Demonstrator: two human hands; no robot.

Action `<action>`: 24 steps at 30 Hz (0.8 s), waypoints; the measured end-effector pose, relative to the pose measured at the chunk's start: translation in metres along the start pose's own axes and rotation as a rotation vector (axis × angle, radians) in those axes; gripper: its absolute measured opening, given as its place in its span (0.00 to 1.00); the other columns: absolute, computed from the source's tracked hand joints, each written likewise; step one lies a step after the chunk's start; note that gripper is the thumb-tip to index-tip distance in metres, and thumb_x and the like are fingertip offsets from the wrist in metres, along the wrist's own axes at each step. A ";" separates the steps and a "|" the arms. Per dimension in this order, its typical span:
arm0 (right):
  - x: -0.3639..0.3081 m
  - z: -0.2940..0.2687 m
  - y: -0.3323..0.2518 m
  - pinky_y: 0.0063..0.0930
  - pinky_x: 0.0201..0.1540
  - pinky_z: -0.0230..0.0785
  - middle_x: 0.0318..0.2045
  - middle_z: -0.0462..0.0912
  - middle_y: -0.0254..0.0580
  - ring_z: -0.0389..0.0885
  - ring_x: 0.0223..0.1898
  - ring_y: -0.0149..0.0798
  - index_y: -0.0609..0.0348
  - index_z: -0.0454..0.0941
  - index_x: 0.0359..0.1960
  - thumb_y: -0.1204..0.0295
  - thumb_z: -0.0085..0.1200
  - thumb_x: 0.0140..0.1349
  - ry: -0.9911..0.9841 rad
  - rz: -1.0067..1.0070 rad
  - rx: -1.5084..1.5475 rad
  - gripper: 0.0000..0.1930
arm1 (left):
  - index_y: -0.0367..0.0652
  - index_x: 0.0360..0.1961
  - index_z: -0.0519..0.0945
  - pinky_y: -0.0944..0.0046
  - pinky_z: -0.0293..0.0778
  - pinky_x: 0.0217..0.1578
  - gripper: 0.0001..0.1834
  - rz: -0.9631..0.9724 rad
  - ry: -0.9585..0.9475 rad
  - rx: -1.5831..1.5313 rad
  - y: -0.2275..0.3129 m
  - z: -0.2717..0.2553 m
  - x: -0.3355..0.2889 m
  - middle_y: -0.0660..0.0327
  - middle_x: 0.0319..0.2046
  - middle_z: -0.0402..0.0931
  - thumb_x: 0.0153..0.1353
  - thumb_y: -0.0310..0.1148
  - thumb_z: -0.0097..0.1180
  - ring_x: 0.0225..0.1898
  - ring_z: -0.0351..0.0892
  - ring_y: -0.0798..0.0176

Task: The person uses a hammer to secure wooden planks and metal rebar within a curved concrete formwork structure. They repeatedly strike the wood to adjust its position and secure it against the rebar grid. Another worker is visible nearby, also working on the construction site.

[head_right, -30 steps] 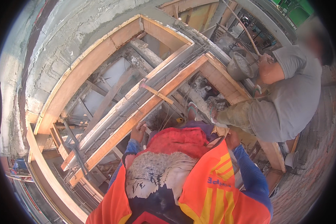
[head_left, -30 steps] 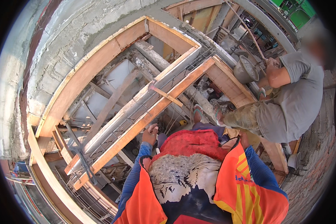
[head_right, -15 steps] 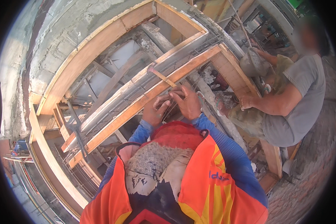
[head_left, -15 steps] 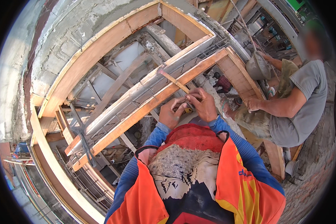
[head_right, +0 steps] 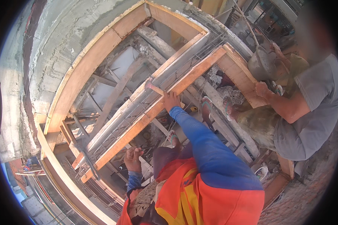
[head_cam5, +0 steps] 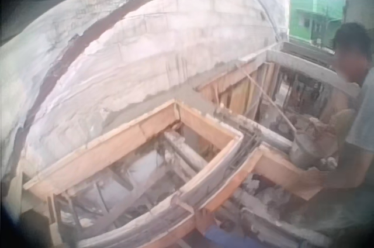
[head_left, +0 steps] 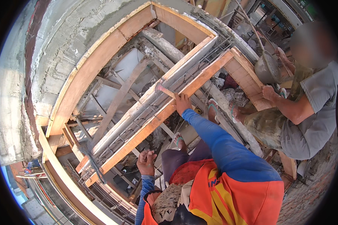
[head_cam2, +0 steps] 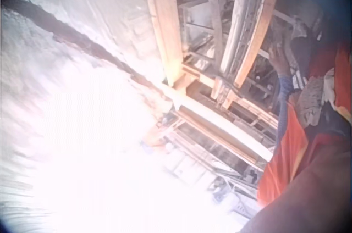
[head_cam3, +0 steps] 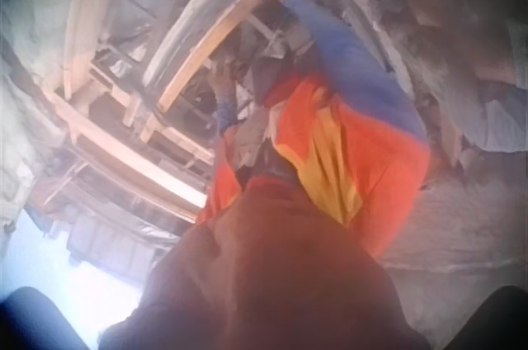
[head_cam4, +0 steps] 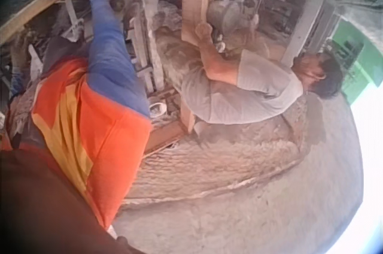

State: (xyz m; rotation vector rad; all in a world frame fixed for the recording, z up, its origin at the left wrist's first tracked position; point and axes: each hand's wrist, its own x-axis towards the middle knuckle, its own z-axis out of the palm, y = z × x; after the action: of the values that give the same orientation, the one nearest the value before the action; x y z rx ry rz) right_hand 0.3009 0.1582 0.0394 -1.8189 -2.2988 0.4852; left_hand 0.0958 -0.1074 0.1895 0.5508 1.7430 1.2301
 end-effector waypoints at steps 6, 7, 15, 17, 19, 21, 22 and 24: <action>0.020 -0.015 0.019 0.52 0.49 0.72 0.47 0.70 0.58 0.76 0.47 0.62 0.60 0.69 0.58 0.63 0.54 0.68 -0.268 0.056 0.257 0.21 | 0.32 0.42 0.81 0.66 0.80 0.41 0.09 -0.001 0.185 0.108 -0.017 0.027 0.018 0.58 0.37 0.83 0.68 0.29 0.61 0.36 0.82 0.67; 0.019 -0.027 0.022 0.52 0.48 0.72 0.47 0.69 0.58 0.77 0.45 0.63 0.61 0.69 0.57 0.62 0.52 0.69 -0.313 0.060 0.345 0.21 | 0.33 0.42 0.81 0.67 0.80 0.41 0.09 0.029 0.151 0.115 -0.029 0.038 0.030 0.58 0.37 0.83 0.68 0.29 0.61 0.37 0.82 0.67; -0.050 -0.130 0.110 0.37 0.40 0.72 0.32 0.82 0.52 0.81 0.34 0.47 0.63 0.77 0.48 0.60 0.55 0.70 0.222 0.382 0.826 0.17 | 0.36 0.43 0.85 0.64 0.78 0.47 0.12 0.331 -0.304 0.311 -0.012 0.272 0.190 0.56 0.41 0.86 0.65 0.34 0.63 0.42 0.85 0.62; -0.061 -0.133 0.138 0.35 0.39 0.71 0.30 0.81 0.48 0.80 0.32 0.41 0.64 0.77 0.47 0.60 0.54 0.71 0.272 0.617 0.912 0.17 | 0.38 0.46 0.85 0.61 0.77 0.48 0.13 0.550 -0.475 0.419 -0.001 0.355 0.227 0.54 0.43 0.86 0.64 0.35 0.63 0.44 0.85 0.59; -0.056 -0.152 0.151 0.33 0.37 0.71 0.28 0.80 0.45 0.78 0.31 0.36 0.64 0.78 0.47 0.60 0.54 0.71 0.429 0.638 0.872 0.17 | 0.38 0.46 0.85 0.61 0.77 0.49 0.13 0.707 -0.579 0.482 0.009 0.429 0.251 0.52 0.44 0.86 0.64 0.35 0.62 0.45 0.86 0.55; -0.055 -0.149 0.163 0.32 0.36 0.71 0.26 0.79 0.43 0.77 0.30 0.33 0.64 0.78 0.45 0.61 0.53 0.71 0.543 0.647 0.847 0.16 | 0.38 0.46 0.85 0.59 0.77 0.49 0.14 0.723 -0.631 0.442 0.014 0.485 0.261 0.50 0.43 0.85 0.65 0.36 0.62 0.45 0.85 0.51; -0.058 -0.142 0.169 0.32 0.35 0.70 0.26 0.79 0.44 0.77 0.29 0.33 0.64 0.79 0.45 0.61 0.53 0.71 0.576 0.651 0.842 0.16 | 0.38 0.45 0.85 0.58 0.77 0.49 0.14 0.705 -0.621 0.378 0.012 0.503 0.261 0.50 0.43 0.85 0.65 0.36 0.62 0.45 0.85 0.50; -0.067 -0.135 0.173 0.33 0.34 0.70 0.25 0.78 0.44 0.77 0.28 0.33 0.64 0.79 0.44 0.61 0.53 0.71 0.547 0.675 0.820 0.16 | 0.39 0.45 0.85 0.57 0.76 0.49 0.13 0.661 -0.583 0.270 0.005 0.522 0.261 0.50 0.42 0.85 0.64 0.36 0.62 0.45 0.84 0.48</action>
State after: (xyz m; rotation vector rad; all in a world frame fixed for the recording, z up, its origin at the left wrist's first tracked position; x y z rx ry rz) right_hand 0.5196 0.1484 0.1083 -1.8732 -0.8858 0.7462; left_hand 0.4156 0.3552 0.0358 1.5666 1.2523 1.0946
